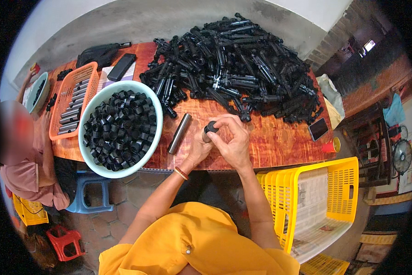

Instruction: The person repeatedly picks a black plastic cap from a bowl and a metal rod from a yellow basket, then presses the cap onto the rod. The assembled units are placed on the table. Another person works similarly at the same table.

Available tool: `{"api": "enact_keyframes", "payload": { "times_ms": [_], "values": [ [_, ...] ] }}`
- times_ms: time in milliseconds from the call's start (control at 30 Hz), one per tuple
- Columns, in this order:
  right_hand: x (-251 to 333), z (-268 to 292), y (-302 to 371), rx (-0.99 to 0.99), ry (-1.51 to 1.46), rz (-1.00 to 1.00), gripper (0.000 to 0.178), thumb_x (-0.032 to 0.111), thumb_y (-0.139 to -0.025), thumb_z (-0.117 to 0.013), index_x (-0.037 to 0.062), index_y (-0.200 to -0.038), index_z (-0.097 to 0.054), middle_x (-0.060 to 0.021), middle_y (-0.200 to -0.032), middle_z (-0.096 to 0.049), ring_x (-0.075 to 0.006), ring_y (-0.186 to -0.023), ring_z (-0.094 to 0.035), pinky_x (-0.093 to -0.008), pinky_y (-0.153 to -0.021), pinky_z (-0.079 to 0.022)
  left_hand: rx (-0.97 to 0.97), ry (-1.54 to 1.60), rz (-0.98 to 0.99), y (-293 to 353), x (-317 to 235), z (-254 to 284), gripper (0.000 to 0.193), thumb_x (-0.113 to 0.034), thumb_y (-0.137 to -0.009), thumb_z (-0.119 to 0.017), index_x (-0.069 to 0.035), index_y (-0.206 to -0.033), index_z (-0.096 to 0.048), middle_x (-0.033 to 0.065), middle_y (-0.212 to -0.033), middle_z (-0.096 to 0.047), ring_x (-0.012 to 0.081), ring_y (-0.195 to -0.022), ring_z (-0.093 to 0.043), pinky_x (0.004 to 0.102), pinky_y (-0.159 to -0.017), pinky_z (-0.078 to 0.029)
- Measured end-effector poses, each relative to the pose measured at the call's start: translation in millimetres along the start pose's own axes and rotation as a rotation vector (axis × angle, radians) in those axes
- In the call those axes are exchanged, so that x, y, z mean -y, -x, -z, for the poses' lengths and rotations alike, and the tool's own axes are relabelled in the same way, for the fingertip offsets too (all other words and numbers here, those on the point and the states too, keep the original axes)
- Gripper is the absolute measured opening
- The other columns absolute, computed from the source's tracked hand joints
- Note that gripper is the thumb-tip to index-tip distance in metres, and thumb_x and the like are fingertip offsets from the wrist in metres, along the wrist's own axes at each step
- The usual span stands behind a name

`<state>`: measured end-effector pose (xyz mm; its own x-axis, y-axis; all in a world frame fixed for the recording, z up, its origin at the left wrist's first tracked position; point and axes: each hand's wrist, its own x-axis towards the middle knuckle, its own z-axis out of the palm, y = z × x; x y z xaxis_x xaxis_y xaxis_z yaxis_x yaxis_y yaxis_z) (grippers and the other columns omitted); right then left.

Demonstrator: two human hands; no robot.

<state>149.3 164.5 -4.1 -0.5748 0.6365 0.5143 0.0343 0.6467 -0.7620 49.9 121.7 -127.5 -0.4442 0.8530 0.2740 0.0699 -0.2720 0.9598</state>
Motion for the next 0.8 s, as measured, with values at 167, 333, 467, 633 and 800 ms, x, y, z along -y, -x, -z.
{"api": "enact_keyframes", "payload": {
  "times_ms": [167,333,467,633,800],
  "values": [
    [4,0,-3,0.054,0.072,0.061,0.023,-0.002,-0.068,-0.071,0.0030,-0.087,-0.057,-0.0117,-0.101,-0.065,-0.0246,-0.101,-0.058,-0.0350,-0.089,-0.045,0.015,-0.054,-0.003,-1,-4,4,0.027,-0.013,-0.081,-0.067,-0.002,-0.103,-0.056,0.0134,-0.084,-0.061,0.0226,-0.075,-0.061,0.0324,-0.067,-0.047],
    [2,2,-2,0.083,0.059,0.021,0.026,0.000,-0.067,-0.072,0.0026,-0.087,-0.057,-0.0118,-0.102,-0.065,-0.0240,-0.100,-0.059,-0.0351,-0.088,-0.046,-0.007,-0.034,-0.065,-2,-1,2,0.027,-0.014,-0.081,-0.067,-0.002,-0.102,-0.056,0.0127,-0.083,-0.061,0.0212,-0.076,-0.060,0.0316,-0.068,-0.048],
    [13,6,-6,0.059,0.086,0.028,0.028,0.003,-0.065,-0.073,0.0014,-0.090,-0.060,-0.0120,-0.098,-0.063,-0.0276,-0.093,-0.060,-0.0358,-0.083,-0.046,0.052,-0.069,-0.022,-1,-5,5,0.025,-0.014,-0.080,-0.068,-0.001,-0.099,-0.056,0.0121,-0.081,-0.060,0.0222,-0.073,-0.059,0.0314,-0.067,-0.048],
    [19,10,-11,0.122,0.249,0.088,0.034,0.009,-0.068,-0.074,0.0010,-0.099,-0.063,-0.0116,-0.092,-0.059,-0.0284,-0.085,-0.057,-0.0374,-0.078,-0.045,0.056,-0.070,-0.009,-2,-4,6,0.025,-0.014,-0.080,-0.068,-0.001,-0.098,-0.055,0.0112,-0.080,-0.060,0.0226,-0.072,-0.059,0.0319,-0.066,-0.047],
    [15,18,-23,0.320,0.251,0.108,0.027,0.010,-0.073,-0.070,0.0001,-0.098,-0.065,-0.0118,-0.090,-0.057,-0.0280,-0.083,-0.055,-0.0371,-0.077,-0.045,0.077,-0.052,-0.005,-3,-10,7,0.026,-0.012,-0.079,-0.068,-0.001,-0.098,-0.055,0.0100,-0.081,-0.059,0.0211,-0.072,-0.057,0.0323,-0.067,-0.047]
  ]
}}
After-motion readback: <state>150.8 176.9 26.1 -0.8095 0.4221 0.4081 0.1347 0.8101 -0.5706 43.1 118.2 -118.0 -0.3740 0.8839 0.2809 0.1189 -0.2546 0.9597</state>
